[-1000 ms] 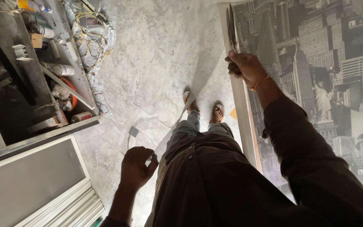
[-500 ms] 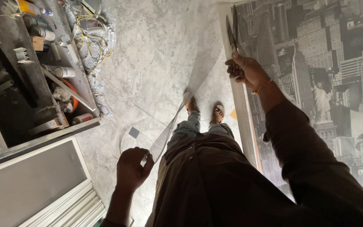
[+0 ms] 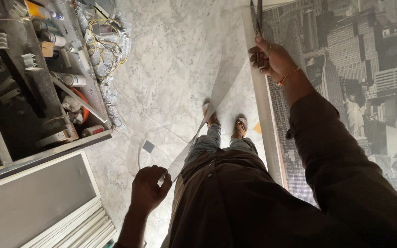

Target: The person works on a framed window screen laid on the workshop floor, pressing the mesh and frame edges by hand and trimming the excess mesh along the frame with a knife. They reposition the frame, cut away a strip of surplus mesh, and continue trimming the mesh flush along other frame sides.

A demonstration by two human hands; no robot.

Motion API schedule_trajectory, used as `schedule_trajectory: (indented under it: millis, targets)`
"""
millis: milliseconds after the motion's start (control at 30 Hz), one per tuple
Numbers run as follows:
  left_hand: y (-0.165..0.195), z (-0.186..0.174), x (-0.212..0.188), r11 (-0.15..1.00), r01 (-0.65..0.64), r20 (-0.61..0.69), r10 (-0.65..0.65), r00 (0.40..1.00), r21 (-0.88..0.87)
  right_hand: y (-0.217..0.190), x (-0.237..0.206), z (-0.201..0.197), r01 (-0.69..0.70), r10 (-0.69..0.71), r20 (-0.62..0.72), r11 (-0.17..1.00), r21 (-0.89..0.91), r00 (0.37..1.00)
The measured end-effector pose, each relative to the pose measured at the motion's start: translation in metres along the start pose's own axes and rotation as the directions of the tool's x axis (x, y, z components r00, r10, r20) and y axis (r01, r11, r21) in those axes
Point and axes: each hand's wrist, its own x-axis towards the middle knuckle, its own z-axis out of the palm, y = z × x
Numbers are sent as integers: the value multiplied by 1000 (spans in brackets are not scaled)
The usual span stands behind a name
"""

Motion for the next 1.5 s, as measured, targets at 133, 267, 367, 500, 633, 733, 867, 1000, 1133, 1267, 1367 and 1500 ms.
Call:
schedule_trajectory:
  millis: [133, 267, 367, 500, 633, 733, 867, 1000, 1133, 1267, 1367, 1500]
  targets:
    - [-2, 2, -1, 1000, -20, 5, 20, 1000, -11, 3, 11, -2, 22, -22, 14, 1000, 18, 1000]
    - [-4, 3, -2, 1000, -2, 5, 2, 1000, -9, 13, 20, -2, 95, -93, -34, 994, 59, 995]
    - [-4, 3, -2, 1000, 11, 12, -11, 1000, -1, 20, 23, 0, 145, -143, -45, 989, 43, 989]
    - [-8, 5, -4, 999, 30, 34, -31, 999, 22, 18, 24, 1, 159, -161, -62, 987, -28, 985]
    - [-19, 14, -12, 995, 102, 45, -102, 994, 15, 2, 16, 6, 93, -95, -41, 995, -30, 995]
    - [-36, 25, -21, 956, 291, 49, -289, 956, -40, -5, -2, 19, 31, -27, 18, 955, -293, 999]
    - [-70, 44, -27, 860, 506, 105, -510, 854, 67, 15, -47, 48, 51, 131, 270, 816, -576, 954]
    - [-106, 60, -20, 815, 579, 89, -580, 810, 35, 61, -98, 68, -84, 313, 374, 852, -518, 873]
    - [-137, 59, 9, 850, 526, 113, -519, 847, -41, 107, -136, 66, -102, 235, 378, 935, -340, 896]
    - [-169, 41, 53, 978, 206, 85, -209, 974, 36, 135, -156, 61, -152, 212, 272, 962, -226, 939]
    - [-200, 29, 86, 985, 143, 157, -156, 975, 94, 144, -160, 65, -198, 250, 167, 941, -275, 954]
    - [-275, -1, 109, 916, -33, 48, 16, 999, 399, 148, -159, 88, -151, 185, 100, 949, -276, 978]
